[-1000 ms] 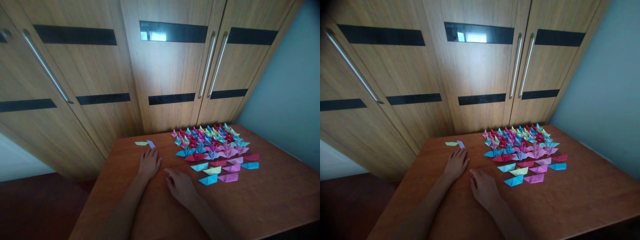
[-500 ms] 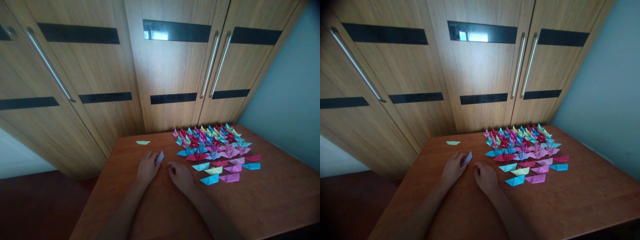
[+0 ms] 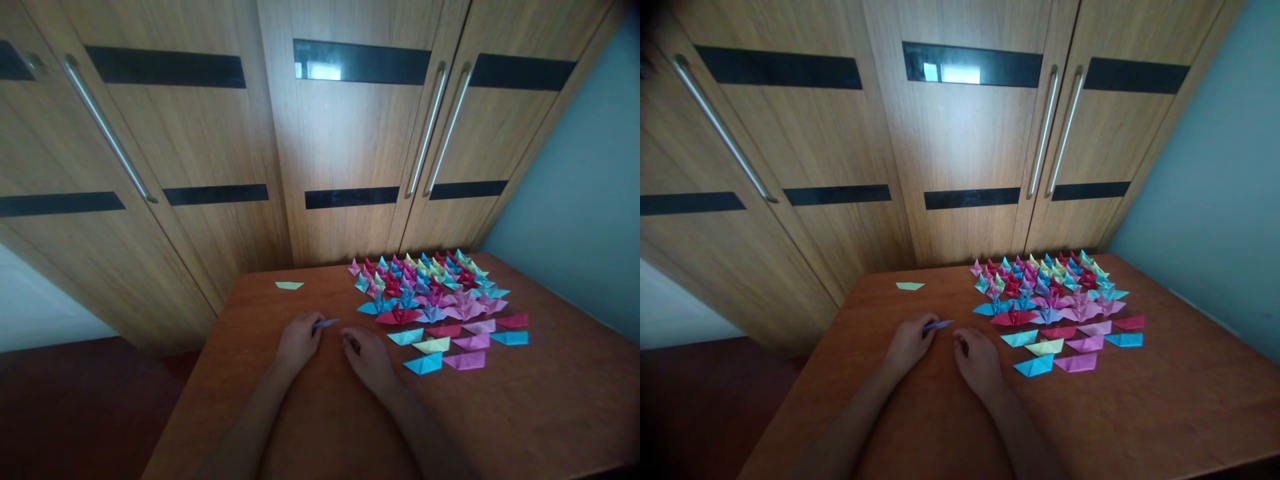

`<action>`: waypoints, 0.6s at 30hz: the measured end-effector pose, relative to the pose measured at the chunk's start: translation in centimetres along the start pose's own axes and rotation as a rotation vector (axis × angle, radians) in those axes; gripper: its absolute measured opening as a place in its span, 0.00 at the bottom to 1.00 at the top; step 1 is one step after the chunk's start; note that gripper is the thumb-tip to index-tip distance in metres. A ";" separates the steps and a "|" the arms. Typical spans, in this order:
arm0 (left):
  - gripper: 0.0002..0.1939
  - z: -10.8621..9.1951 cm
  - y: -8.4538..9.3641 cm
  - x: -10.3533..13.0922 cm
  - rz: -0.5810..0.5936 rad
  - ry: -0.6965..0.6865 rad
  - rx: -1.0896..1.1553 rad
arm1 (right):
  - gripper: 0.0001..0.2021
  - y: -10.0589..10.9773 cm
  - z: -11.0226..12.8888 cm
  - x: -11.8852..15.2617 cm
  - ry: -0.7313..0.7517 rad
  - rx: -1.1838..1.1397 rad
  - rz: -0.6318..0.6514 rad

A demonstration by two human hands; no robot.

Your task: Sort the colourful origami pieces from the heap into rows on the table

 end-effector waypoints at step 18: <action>0.13 -2.8 -4.4 1.5 0.250 0.284 0.992 | 0.13 1.6 -1.4 -0.1 -0.202 -0.467 -0.064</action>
Point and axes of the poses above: each hand's wrist, its own x-axis away from the middle knuckle, its own y-axis out of the back of the hand, z = x × y, the point moved 9 cm from there along -x, towards the middle knuckle, and after that the axes turned 2 degrees about y, right-handed, at the moved point
